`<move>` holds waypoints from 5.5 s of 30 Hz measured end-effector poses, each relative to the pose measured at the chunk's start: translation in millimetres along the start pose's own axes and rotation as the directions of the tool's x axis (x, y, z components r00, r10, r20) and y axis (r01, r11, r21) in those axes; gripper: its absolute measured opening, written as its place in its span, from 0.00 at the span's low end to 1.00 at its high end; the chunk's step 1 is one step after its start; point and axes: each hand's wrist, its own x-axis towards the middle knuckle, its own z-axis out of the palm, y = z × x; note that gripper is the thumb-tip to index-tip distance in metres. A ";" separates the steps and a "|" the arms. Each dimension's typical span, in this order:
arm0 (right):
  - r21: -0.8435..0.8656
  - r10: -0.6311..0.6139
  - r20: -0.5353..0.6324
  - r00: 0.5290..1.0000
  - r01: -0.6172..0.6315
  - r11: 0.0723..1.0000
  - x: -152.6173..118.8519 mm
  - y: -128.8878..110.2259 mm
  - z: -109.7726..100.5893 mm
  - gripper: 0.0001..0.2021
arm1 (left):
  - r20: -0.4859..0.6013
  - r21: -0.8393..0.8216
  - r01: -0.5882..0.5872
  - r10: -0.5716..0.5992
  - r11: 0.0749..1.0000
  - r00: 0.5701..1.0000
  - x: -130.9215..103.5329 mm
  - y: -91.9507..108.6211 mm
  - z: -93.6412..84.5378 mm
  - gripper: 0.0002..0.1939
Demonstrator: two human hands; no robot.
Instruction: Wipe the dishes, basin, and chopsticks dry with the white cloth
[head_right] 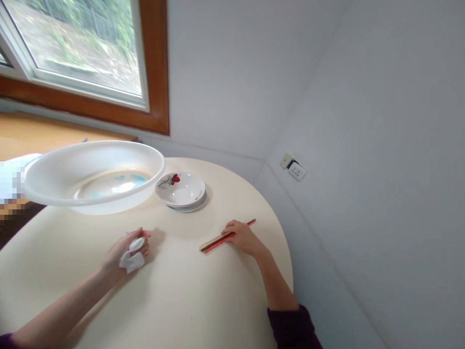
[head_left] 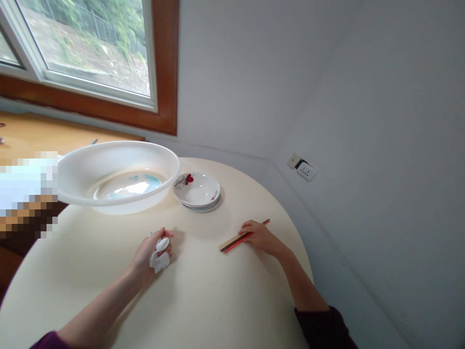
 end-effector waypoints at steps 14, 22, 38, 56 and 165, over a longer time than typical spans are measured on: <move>-0.066 0.071 0.051 0.996 -0.068 0.996 32.5 19.7 -28.8 0.11 | -0.013 -0.046 0.035 -0.035 0.998 0.999 -3.1 4.6 6.3 0.15; 0.223 0.002 -0.205 0.979 0.045 0.974 21.0 -44.3 -7.1 0.14 | 0.106 -0.135 0.127 -0.113 0.983 0.988 -10.0 -0.2 12.7 0.08; 0.797 0.081 -0.037 0.996 -0.020 0.604 32.0 -124.9 71.0 0.11 | 0.500 0.221 -0.007 -0.107 0.975 0.859 -7.0 -20.1 3.6 0.30; -0.049 0.631 -0.160 0.759 -0.644 0.763 -49.6 28.2 -24.9 0.09 | 0.300 0.450 -0.036 -0.114 0.892 0.947 -11.2 -13.9 9.0 0.15; -0.114 -0.338 -0.112 0.934 0.326 0.938 -6.0 -91.6 84.5 0.12 | 0.774 0.555 -0.588 0.105 -0.588 0.625 -62.6 -4.3 -82.4 0.31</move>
